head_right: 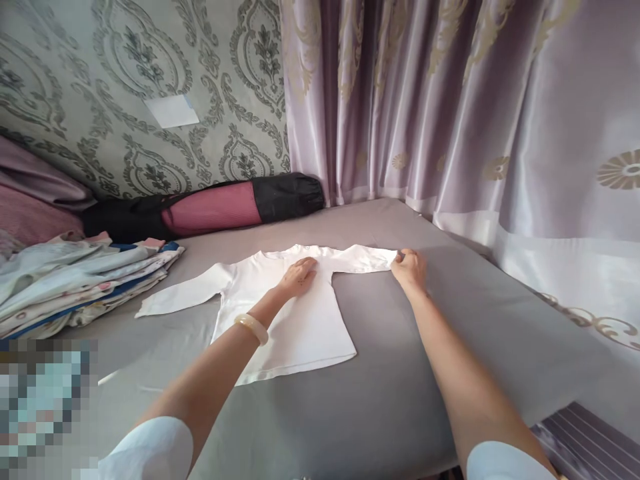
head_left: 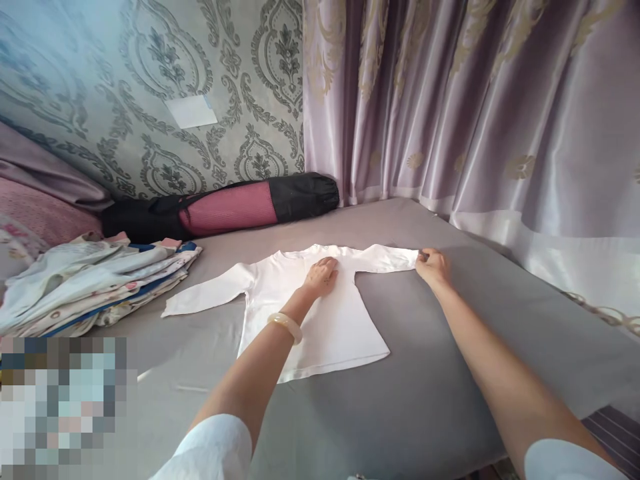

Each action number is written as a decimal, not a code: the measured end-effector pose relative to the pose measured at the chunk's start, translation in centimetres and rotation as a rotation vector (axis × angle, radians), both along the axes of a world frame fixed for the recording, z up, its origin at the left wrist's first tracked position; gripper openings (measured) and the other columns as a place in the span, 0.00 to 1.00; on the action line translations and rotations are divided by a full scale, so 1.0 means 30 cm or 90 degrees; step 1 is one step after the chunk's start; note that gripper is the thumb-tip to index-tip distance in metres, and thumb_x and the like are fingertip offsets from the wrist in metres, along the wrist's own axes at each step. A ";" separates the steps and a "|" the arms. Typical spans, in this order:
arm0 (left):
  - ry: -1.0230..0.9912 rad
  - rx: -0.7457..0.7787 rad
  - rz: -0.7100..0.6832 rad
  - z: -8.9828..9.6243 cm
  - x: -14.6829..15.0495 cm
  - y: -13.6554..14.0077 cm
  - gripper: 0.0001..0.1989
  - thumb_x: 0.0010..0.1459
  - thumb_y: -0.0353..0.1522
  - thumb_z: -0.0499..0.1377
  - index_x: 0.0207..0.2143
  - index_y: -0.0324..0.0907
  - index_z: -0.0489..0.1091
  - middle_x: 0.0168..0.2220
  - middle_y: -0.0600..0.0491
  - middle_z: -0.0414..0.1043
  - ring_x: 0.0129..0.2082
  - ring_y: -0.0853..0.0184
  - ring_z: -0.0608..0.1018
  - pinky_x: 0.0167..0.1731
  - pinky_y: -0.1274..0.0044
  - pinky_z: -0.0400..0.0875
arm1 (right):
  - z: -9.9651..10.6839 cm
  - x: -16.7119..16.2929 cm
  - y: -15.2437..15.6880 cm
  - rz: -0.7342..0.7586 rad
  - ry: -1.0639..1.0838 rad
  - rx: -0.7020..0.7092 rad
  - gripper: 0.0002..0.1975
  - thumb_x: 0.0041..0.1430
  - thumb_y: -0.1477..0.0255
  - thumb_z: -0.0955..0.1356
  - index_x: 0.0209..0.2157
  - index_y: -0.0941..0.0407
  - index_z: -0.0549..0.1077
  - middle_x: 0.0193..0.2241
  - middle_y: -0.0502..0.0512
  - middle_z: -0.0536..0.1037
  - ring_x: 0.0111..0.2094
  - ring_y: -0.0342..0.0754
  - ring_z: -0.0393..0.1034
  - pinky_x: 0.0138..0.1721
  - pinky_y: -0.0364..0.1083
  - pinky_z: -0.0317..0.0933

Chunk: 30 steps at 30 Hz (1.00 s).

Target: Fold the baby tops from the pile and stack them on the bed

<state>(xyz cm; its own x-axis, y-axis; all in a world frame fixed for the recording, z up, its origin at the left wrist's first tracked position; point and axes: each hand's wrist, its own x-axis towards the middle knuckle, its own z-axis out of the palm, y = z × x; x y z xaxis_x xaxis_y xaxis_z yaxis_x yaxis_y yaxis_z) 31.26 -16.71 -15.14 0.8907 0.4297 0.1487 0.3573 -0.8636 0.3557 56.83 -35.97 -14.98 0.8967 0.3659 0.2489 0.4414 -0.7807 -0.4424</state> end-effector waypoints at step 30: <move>0.110 -0.022 0.026 -0.031 0.101 0.020 0.35 0.66 0.47 0.41 0.69 0.39 0.44 0.72 0.44 0.41 0.71 0.54 0.45 0.67 0.60 0.39 | 0.260 -0.081 0.044 0.172 0.734 0.734 0.09 0.60 0.78 0.62 0.34 0.57 0.74 0.30 0.56 0.81 0.35 0.50 0.78 0.37 0.52 0.74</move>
<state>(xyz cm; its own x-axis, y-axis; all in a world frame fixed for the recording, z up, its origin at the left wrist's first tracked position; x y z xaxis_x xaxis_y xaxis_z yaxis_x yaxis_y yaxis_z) 34.29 -16.12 -16.07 0.8835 0.4680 -0.0215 0.4502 -0.8354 0.3153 54.39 -34.64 -7.18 0.7353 0.6388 -0.2264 -0.4499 0.2103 -0.8680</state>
